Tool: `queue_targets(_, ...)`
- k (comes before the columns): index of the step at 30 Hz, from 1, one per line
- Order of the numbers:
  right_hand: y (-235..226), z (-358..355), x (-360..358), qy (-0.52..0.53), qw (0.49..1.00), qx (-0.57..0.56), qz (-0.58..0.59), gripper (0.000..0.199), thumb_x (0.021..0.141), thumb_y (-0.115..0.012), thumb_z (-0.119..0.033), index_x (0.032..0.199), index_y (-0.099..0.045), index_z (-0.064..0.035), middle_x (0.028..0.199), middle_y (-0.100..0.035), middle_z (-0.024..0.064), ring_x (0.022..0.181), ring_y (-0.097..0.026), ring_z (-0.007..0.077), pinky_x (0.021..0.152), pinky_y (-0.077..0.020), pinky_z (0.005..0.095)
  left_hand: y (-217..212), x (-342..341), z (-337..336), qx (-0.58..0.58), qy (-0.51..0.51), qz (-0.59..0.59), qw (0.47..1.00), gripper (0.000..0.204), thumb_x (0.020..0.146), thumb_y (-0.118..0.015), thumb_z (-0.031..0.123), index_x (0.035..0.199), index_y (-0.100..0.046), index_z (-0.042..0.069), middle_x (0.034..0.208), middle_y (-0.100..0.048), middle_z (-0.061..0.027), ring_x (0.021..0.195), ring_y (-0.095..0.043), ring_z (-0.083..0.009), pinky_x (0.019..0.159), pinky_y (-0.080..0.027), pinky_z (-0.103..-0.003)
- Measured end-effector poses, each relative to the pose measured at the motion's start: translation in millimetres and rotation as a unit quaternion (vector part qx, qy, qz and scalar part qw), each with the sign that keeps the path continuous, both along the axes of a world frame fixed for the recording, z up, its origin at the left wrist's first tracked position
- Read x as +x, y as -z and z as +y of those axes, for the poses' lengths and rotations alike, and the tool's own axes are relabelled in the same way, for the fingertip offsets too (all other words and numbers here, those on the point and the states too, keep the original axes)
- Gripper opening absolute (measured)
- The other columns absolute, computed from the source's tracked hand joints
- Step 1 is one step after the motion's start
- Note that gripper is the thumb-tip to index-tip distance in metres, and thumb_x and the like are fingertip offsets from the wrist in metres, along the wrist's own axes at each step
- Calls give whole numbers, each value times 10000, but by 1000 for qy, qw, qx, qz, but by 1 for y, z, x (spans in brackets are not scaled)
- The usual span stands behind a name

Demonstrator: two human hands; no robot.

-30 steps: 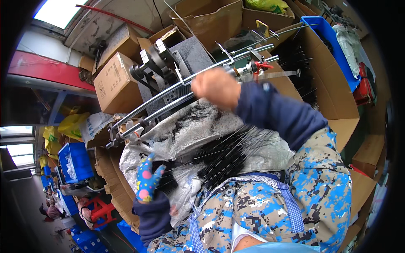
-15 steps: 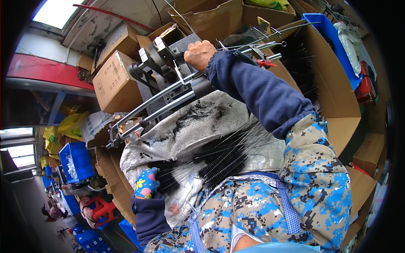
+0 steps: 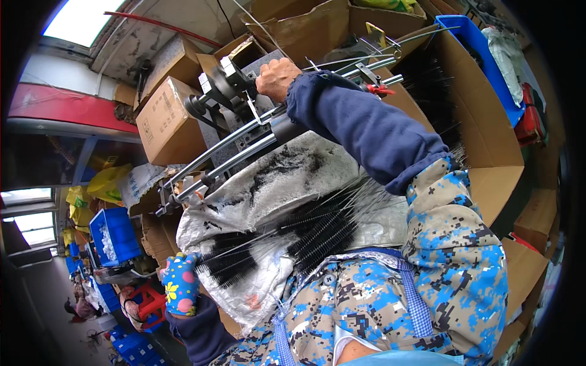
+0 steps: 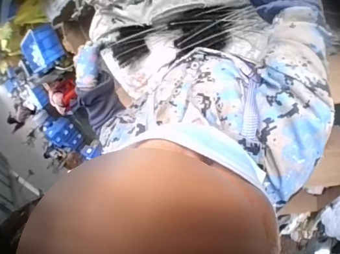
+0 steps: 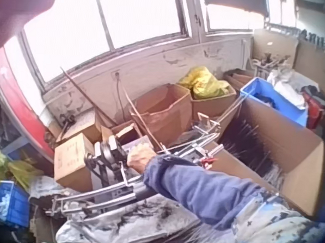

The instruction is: Operating a mechanical fixture to assemble or process small wire brushes.

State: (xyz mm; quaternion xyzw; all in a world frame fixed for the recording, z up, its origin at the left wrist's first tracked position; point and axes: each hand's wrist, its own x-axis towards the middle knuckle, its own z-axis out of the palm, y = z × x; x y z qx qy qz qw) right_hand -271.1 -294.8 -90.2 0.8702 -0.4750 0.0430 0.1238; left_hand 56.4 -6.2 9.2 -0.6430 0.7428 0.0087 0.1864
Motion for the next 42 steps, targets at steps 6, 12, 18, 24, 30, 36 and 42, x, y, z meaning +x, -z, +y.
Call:
queue_targets(6, 12, -17, -14, -20, 999, -11, -46, 176, 815, -504, -131, 912, -646, -92, 932, -617, 117, 922, -587, 254, 764, -449, 376, -7, -13, -10, -49, 43, -14, 998, 298, 643, -537, 0, 896, -627, 128, 822, -563, -72, 860, -511, -292, 721, -376, -402)
queue_targets(12, 1, -13, -11, 45, 996, 37, -65, 188, 815, -473, -109, 928, -623, -98, 991, -584, 112, 1022, -517, 246, 807, -404, 392, -21, -17, -8, -116, 91, 5, 989, 309, 668, -502, -6, 916, -634, 121, 865, -584, -71, 886, -515, -287, 766, -379, -401)
queue_targets(18, -3, 30, -95, 180, 972, 73, -131, 540, 777, -588, -238, 1251, -420, -44, 1249, -390, 159, 1147, -401, 334, 904, -389, 454, -12, 14, 15, -158, -6, 49, 986, 440, 653, -503, -57, 1033, -626, 129, 924, -585, -74, 896, -553, -270, 749, -463, -350)
queue_targets(24, 2, 34, -72, 181, 960, 139, -163, 398, 830, -533, -231, 1177, -475, -46, 1186, -460, 136, 1135, -435, 286, 891, -367, 435, 14, -25, -12, -180, 105, 163, 964, 446, 663, -487, -83, 1049, -616, 98, 902, -578, -117, 842, -573, -310, 715, -473, -382)
queue_targets(30, 3, 38, -38, 158, 964, 127, -173, 348, 825, -467, -155, 1149, -491, -31, 1157, -502, 137, 1102, -472, 273, 874, -374, 434, 8, -35, -3, -176, 108, 230, 951, 464, 633, -504, -110, 1048, -608, 69, 876, -568, -119, 816, -580, -304, 697, -474, -363)
queue_targets(36, -3, 40, 3, 136, 962, 151, -182, 349, 818, -479, -118, 1146, -498, -1, 1149, -529, 143, 1087, -492, 260, 855, -380, 417, 8, -28, 8, -190, 80, 252, 945, 562, 574, -496, -109, 1091, -600, 84, 899, -570, -120, 830, -563, -321, 710, -462, -394)
queue_targets(42, -3, 49, 58, 82, 969, 129, -192, 317, 773, -523, -90, 1058, -486, 42, 1043, -559, 157, 1010, -529, 284, 808, -426, 415, 3, -56, -8, -183, 142, 304, 924, 577, 563, -500, -99, 1097, -602, 96, 903, -581, -108, 813, -568, -316, 697, -470, -388)
